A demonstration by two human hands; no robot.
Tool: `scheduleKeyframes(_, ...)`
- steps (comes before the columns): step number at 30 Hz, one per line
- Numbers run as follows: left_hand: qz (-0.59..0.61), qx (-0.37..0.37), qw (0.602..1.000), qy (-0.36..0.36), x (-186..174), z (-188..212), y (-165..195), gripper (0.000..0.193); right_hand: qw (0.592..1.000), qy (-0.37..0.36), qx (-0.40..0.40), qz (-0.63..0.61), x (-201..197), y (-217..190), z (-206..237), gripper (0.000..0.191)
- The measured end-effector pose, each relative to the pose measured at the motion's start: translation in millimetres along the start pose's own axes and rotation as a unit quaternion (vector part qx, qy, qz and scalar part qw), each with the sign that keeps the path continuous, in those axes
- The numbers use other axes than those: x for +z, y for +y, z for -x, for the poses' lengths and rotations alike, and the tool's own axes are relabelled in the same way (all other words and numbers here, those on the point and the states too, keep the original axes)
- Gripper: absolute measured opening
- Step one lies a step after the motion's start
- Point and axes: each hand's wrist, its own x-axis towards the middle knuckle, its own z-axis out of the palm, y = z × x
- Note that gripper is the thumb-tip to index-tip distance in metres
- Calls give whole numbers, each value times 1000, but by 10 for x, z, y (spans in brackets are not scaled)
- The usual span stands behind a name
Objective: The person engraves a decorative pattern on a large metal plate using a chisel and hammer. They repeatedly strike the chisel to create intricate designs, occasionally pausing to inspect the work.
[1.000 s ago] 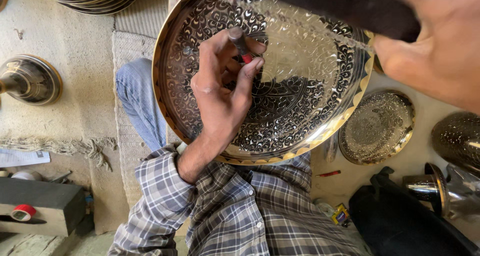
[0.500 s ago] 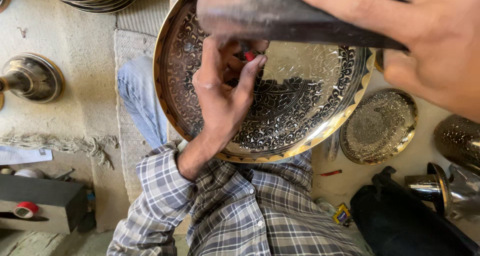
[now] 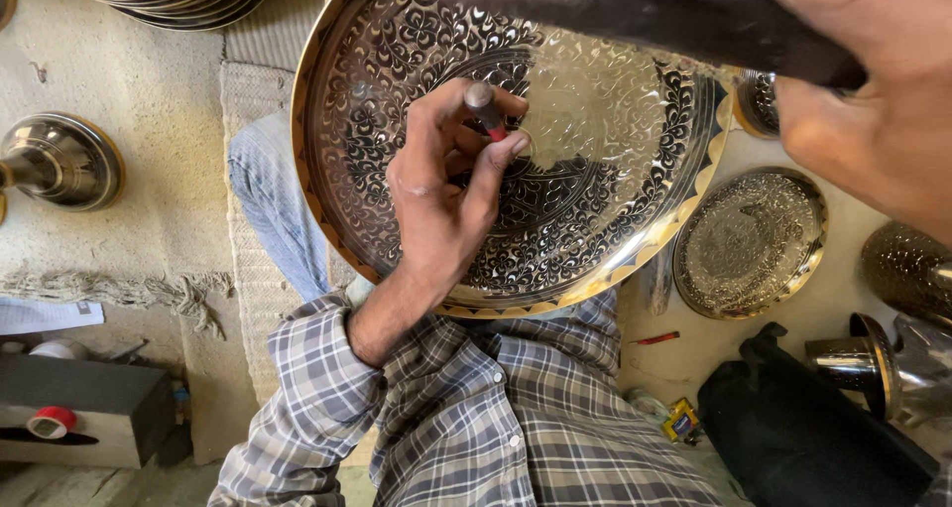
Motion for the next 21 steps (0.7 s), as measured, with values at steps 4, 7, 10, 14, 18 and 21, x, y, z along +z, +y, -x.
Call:
scheduleKeyframes(4, -6, 2, 1000, 4, 27, 40, 6, 39, 998, -40, 18, 51, 29, -33, 8, 57)
scheduleKeyframes(7, 6, 19, 1000, 4, 55, 73, -11, 36, 967, -133, -26, 216, -47, -24, -5, 79)
scheduleKeyframes(10, -6, 20, 1000, 11, 66, 83, -38, 35, 991, -109, -25, 69, -48, -21, 4, 74)
scheduleKeyframes(14, -18, 14, 1000, 12, 69, 66, -54, 36, 958, -181, -6, 220, -39, -18, 63, 87)
scheduleKeyframes(18, 8, 2, 1000, 5, 79, 46, -37, 33, 998, -60, -25, -5, -36, -50, 69, 78)
scheduleKeyframes(21, 17, 10, 1000, 1, 76, 55, -8, 31, 994, -81, 35, -58, -31, -120, 14, 75)
